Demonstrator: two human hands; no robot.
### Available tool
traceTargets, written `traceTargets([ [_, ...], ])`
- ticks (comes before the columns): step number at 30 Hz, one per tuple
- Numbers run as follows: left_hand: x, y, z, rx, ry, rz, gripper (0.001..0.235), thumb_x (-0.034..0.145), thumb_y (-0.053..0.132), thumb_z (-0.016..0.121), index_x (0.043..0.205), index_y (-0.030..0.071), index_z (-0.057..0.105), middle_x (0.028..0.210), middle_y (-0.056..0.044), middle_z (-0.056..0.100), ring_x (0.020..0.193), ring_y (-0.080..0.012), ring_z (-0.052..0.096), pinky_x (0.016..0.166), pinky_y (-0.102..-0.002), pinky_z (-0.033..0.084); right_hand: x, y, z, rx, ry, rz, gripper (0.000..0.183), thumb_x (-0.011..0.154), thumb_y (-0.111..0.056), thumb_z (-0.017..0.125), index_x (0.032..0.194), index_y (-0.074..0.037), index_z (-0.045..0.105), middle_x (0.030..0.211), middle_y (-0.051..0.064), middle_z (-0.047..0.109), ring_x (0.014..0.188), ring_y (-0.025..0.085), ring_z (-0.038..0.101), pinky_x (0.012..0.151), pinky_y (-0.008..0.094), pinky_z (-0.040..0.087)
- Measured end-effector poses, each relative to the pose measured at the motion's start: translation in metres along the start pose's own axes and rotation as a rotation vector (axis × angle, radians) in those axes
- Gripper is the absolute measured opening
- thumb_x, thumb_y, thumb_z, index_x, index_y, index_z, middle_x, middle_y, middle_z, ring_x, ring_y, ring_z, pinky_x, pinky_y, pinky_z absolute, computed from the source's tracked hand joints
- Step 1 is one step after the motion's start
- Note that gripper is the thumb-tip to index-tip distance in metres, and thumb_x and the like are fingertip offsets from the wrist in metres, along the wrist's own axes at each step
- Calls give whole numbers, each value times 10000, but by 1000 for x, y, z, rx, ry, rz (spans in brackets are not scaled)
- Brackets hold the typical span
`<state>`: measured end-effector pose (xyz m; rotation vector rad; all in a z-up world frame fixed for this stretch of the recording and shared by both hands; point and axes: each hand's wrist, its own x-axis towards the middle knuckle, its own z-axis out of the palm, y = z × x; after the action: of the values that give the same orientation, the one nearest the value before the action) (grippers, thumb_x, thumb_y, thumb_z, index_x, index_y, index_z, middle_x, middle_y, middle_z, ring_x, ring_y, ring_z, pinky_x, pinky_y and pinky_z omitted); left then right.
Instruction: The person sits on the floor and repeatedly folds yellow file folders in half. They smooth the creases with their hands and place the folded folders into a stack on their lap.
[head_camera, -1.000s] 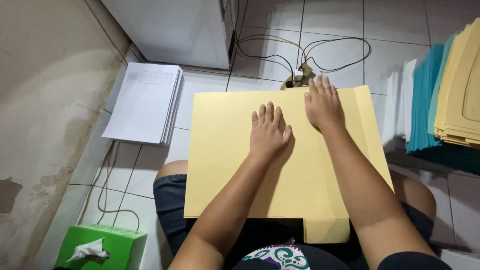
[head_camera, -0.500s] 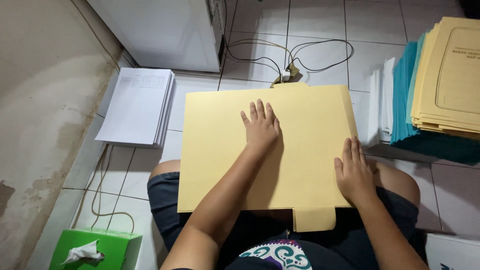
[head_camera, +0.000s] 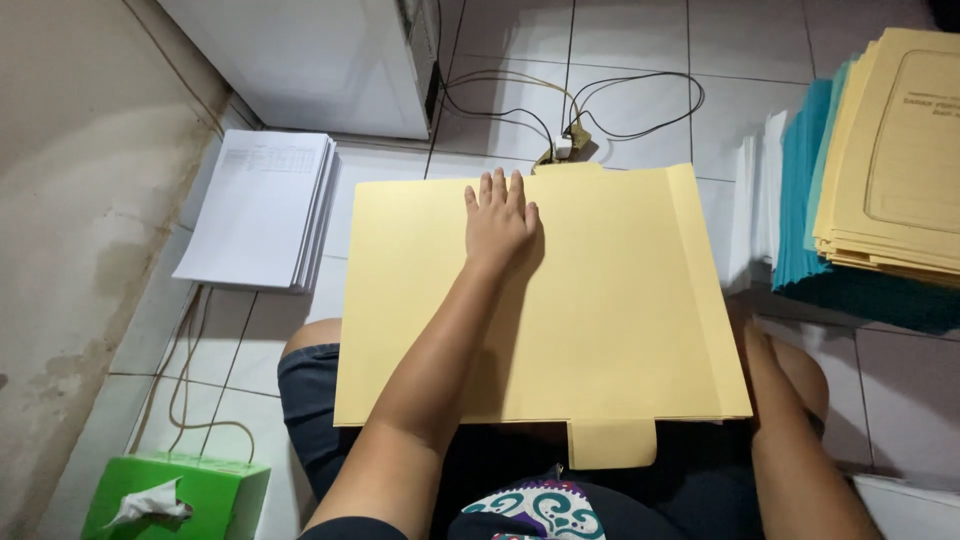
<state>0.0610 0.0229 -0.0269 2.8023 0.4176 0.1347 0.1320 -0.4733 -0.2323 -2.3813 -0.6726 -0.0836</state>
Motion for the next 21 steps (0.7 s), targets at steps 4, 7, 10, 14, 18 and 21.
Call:
traceTargets([
  [4, 3, 2, -4, 0, 23, -3, 663, 1032, 454, 312, 1594, 111, 382, 1645, -203, 353, 1561, -361, 268, 1251, -585, 128, 1, -33, -12, 10, -88, 125, 344, 1105, -316, 491, 1144, -84, 741, 1135, 164, 712, 1143, 362, 638, 983, 392, 492],
  [7, 0, 4, -5, 1, 21, 7, 668, 1029, 465, 317, 1588, 105, 383, 1637, -205, 364, 1555, -363, 278, 1250, -591, 138, 14, -36, -17, 12, -133, 210, 348, 1099, -312, 489, 1118, -75, 743, 1135, 155, 716, 1129, 347, 636, 971, 387, 483],
  [10, -1, 3, -6, -24, 8, -5, 669, 1019, 454, 326, 1586, 103, 389, 1639, -207, 361, 1557, -369, 274, 1248, -593, 133, 17, -51, -25, 19, -189, 300, 353, 1094, -308, 487, 1092, -65, 745, 1136, 147, 719, 1116, 332, 635, 960, 382, 475],
  [14, -2, 2, -2, -14, 26, -1, 664, 1020, 457, 342, 1584, 109, 392, 1634, -206, 366, 1555, -366, 278, 1247, -594, 142, 22, -67, -39, 23, -263, 423, 363, 1087, -302, 485, 1057, -53, 747, 1137, 135, 724, 1098, 312, 632, 945, 375, 464],
  [18, 1, 1, -1, -12, 22, 0, 663, 1023, 452, 331, 1587, 109, 391, 1639, -204, 362, 1557, -365, 274, 1249, -592, 132, 26, -72, -57, 21, -324, 546, 374, 1081, -297, 483, 1022, -41, 749, 1138, 124, 728, 1080, 292, 630, 930, 368, 453],
  [21, 0, -1, 2, -26, 82, 17, 652, 1007, 424, 367, 1557, 79, 429, 1616, -216, 395, 1540, -369, 313, 1244, -596, 161, 28, -93, -75, 20, -383, 634, 383, 1075, -293, 481, 996, -31, 750, 1139, 115, 732, 1066, 277, 629, 918, 363, 445],
])
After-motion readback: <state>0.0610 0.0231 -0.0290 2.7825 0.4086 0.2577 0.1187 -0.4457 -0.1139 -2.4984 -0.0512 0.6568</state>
